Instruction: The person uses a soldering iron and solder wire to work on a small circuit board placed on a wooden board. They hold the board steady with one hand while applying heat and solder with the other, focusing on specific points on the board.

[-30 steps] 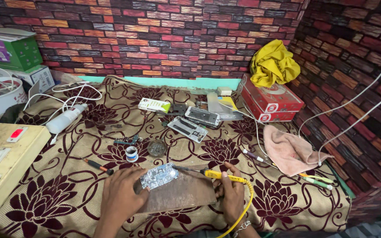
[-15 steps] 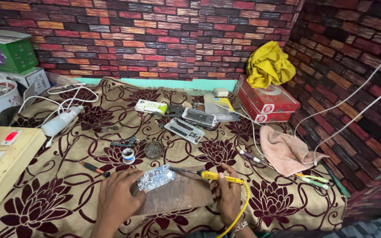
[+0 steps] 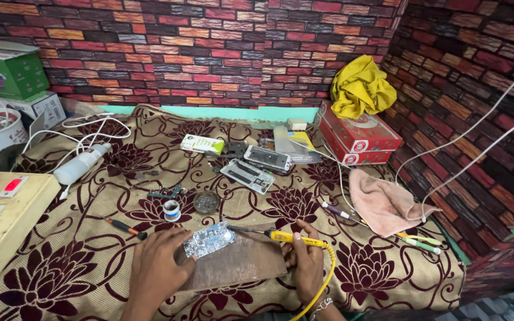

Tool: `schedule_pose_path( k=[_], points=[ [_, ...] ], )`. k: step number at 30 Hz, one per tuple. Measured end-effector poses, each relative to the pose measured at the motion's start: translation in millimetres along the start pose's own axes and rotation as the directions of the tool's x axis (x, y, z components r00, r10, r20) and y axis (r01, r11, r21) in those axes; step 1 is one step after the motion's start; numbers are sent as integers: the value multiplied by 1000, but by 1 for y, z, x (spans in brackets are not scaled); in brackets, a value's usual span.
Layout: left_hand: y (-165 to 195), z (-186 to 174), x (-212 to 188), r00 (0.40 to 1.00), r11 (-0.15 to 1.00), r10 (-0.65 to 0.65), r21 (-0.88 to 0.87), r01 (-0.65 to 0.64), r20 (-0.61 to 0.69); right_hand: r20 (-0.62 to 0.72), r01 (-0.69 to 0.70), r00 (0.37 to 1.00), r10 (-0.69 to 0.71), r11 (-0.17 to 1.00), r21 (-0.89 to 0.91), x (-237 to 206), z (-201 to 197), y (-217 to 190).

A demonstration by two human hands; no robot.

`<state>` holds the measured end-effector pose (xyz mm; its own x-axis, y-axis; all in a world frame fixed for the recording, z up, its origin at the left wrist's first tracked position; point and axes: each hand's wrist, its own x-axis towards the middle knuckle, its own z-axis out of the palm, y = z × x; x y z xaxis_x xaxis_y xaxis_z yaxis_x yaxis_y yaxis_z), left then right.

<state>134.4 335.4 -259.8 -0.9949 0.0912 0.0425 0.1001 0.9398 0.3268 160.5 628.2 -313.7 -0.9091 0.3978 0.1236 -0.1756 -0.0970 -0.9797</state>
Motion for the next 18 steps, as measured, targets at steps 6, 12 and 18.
schedule_pose_path(
  k=[6, 12, 18],
  points=[
    [-1, 0, 0, 999, 1000, 12, -13, -12, -41, 16, 13, 1000, -13, 1000, 8, 1, 1, -1],
    [0, 0, 3, 999, 1000, -31, 6, 31, 22, 10, 3, 1000, -3, 1000, -14, 1, 2, -2],
    [3, 2, -3, 1000, 1000, -17, -6, 17, -2, 9, 11, 1000, -11, 1000, 9, -2, -3, 0]
  ],
)
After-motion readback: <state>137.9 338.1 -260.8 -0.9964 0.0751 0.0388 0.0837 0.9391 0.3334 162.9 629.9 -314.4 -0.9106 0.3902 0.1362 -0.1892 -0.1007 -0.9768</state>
